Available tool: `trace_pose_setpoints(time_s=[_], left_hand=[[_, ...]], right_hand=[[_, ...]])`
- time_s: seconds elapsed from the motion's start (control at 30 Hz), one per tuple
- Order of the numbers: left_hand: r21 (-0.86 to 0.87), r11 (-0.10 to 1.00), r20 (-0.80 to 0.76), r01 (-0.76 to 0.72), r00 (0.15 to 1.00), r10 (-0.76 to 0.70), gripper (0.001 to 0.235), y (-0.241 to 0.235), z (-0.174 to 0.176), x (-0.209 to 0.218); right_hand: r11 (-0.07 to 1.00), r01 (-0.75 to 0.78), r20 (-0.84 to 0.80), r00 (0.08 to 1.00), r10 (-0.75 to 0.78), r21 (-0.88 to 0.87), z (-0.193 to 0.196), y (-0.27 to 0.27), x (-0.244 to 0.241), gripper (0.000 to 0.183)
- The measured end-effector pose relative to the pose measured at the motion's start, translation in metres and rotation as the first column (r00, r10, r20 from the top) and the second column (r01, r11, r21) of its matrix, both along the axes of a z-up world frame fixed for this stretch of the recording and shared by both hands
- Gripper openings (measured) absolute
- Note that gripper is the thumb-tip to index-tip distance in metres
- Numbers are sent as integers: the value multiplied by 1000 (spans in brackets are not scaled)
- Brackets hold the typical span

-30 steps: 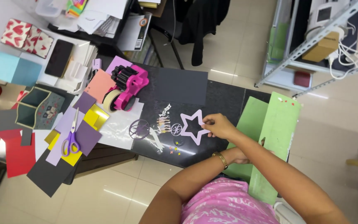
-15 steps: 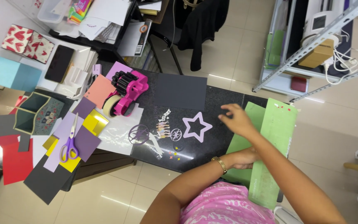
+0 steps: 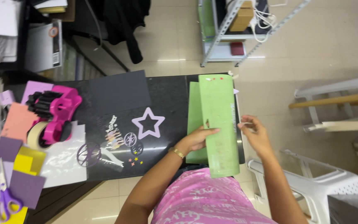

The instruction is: The person is removing various paper cut-outs from a green adhesive cutting mat and using scissors to trim them.

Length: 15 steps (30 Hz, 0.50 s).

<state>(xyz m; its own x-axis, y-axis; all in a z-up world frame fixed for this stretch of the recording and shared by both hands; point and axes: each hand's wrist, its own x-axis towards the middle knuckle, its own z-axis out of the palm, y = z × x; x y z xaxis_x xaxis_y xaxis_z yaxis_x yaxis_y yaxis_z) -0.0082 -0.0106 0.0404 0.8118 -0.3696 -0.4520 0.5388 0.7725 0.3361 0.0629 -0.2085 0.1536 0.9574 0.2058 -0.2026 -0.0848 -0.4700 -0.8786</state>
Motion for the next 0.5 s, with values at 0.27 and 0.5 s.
trace_pose_setpoints(time_s=[0.27,0.5], left_hand=[[42,999,-121,-31,992,36,45,18,20,-3],[77,997,-132,10,991,0,45,15,24,1]], right_hand=[[980,189,-78,980,-183,64,5,20,-49,35],[954,300,-174,941,-291,26,26,28,-56,37]])
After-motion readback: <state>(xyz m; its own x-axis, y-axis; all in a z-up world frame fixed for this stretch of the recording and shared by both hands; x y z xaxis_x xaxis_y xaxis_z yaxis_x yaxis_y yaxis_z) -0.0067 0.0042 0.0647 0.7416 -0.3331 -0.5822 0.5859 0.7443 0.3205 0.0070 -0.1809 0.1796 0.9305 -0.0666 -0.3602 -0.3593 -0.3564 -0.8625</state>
